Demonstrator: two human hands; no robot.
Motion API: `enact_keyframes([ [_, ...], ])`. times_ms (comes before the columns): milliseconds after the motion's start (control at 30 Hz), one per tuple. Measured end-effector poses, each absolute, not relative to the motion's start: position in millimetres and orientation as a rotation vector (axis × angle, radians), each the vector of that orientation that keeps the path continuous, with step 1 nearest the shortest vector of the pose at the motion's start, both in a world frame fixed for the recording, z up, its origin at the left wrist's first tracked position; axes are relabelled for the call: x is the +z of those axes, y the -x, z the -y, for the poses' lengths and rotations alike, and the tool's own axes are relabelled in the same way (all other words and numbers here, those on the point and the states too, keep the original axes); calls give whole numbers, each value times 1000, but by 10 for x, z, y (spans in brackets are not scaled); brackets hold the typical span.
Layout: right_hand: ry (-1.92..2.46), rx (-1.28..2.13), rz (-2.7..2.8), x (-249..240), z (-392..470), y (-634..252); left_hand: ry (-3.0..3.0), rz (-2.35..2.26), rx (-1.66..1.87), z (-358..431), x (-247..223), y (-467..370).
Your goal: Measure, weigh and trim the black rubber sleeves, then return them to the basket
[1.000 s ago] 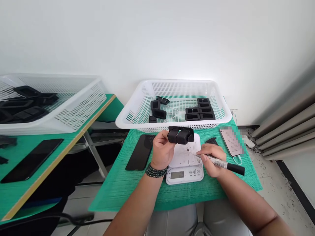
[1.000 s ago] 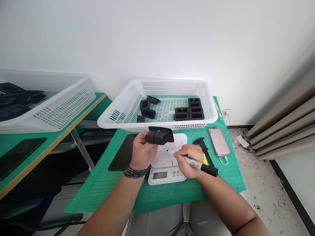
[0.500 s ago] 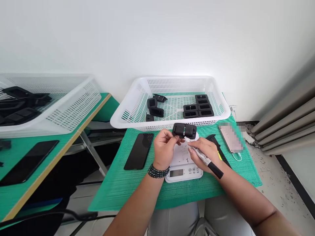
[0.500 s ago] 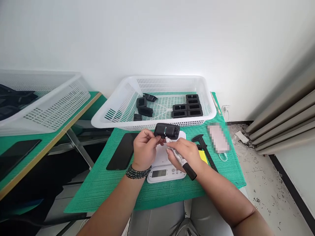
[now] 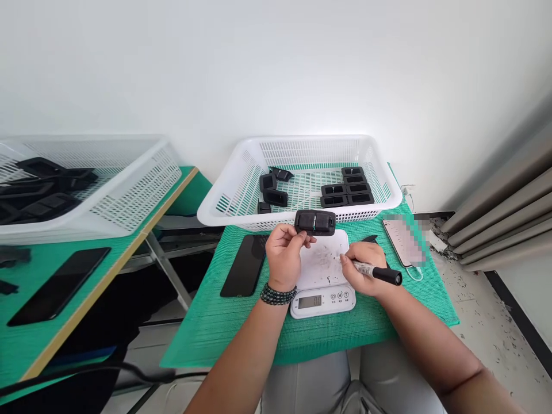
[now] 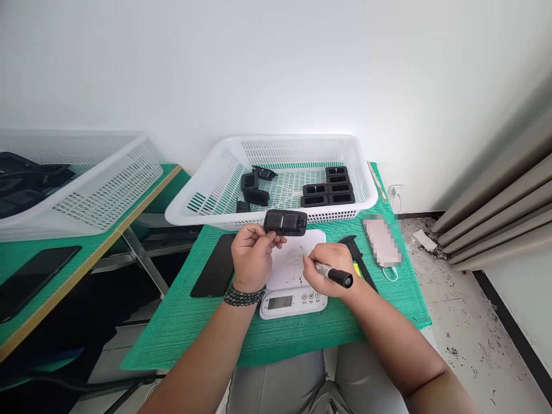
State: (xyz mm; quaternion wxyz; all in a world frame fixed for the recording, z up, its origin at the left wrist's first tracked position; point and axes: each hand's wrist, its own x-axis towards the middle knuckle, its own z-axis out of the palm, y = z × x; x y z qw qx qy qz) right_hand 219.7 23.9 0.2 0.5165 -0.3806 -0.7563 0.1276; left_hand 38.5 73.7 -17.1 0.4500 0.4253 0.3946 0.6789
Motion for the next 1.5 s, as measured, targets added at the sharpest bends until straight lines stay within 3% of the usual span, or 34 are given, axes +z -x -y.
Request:
enact_keyframes([
  [333, 1186, 332, 1990, 101, -439, -2566, -1042, -959, 1781, -877, -206, -310],
  [633, 1599, 275, 2228, 8, -74, -2748, -1097, -968, 1821, -965, -235, -292],
  [867, 1362, 246, 1999, 320, -125, -2468, -1327, -1064, 1896, -884, -219, -308],
  [1300, 1393, 120, 2558, 911, -887, -1689, -1773, -1144, 2026, -786, -129, -223],
  [1500, 1087, 375, 2359, 1185, -1151, -1731, -1831, -978, 2085, -931, 131, -202],
])
